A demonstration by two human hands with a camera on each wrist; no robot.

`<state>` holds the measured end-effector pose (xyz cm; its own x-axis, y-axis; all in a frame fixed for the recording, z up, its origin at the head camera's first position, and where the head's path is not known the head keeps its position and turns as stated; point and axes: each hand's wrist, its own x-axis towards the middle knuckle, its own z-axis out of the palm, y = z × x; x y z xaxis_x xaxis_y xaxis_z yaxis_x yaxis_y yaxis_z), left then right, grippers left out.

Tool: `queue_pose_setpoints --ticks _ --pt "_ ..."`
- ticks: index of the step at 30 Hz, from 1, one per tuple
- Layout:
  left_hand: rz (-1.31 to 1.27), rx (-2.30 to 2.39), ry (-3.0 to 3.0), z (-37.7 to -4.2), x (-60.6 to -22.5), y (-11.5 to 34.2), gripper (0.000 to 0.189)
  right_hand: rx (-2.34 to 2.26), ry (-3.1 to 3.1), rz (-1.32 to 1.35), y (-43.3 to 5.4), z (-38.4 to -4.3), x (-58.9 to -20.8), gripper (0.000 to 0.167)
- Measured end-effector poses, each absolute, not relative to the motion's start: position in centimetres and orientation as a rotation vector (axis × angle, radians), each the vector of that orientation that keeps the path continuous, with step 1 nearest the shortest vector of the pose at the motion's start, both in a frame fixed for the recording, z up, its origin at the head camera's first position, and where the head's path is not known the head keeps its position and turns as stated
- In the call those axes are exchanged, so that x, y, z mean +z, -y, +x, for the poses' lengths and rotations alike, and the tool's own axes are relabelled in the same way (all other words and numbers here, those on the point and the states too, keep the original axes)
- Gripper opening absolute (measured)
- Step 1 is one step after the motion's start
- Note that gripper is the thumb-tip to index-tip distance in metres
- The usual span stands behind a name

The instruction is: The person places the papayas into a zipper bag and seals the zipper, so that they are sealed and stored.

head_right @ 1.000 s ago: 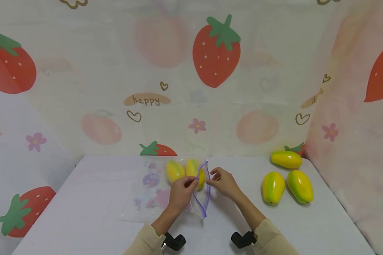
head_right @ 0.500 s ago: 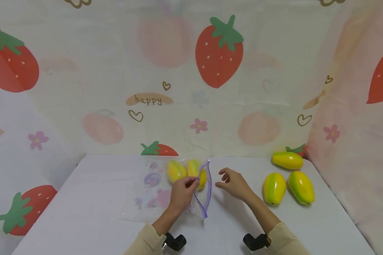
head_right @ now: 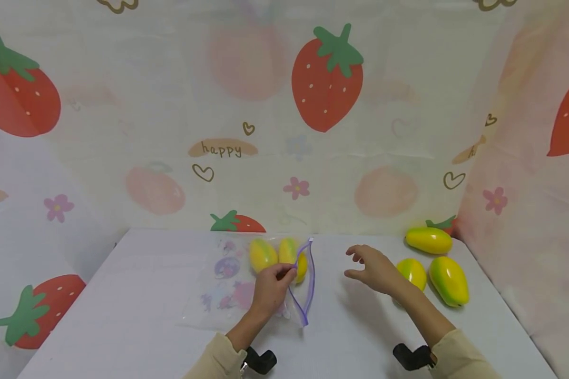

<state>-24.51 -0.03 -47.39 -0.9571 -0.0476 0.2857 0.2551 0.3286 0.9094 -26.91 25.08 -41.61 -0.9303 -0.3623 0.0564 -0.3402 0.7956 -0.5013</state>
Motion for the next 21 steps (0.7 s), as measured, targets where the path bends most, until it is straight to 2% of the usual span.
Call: queue_pose_setpoints --ticks 14,21 --pt "-0.174 -1.658 2.367 -24.4 -47.5 -0.1 0.019 -0.542 -3.007 -0.633 -29.5 -26.2 -40.1 0.043" --pt "-0.164 -1.661 2.367 -24.4 -47.5 0.0 0.018 -0.521 -3.048 -0.434 -31.2 -26.0 -40.0 0.048"
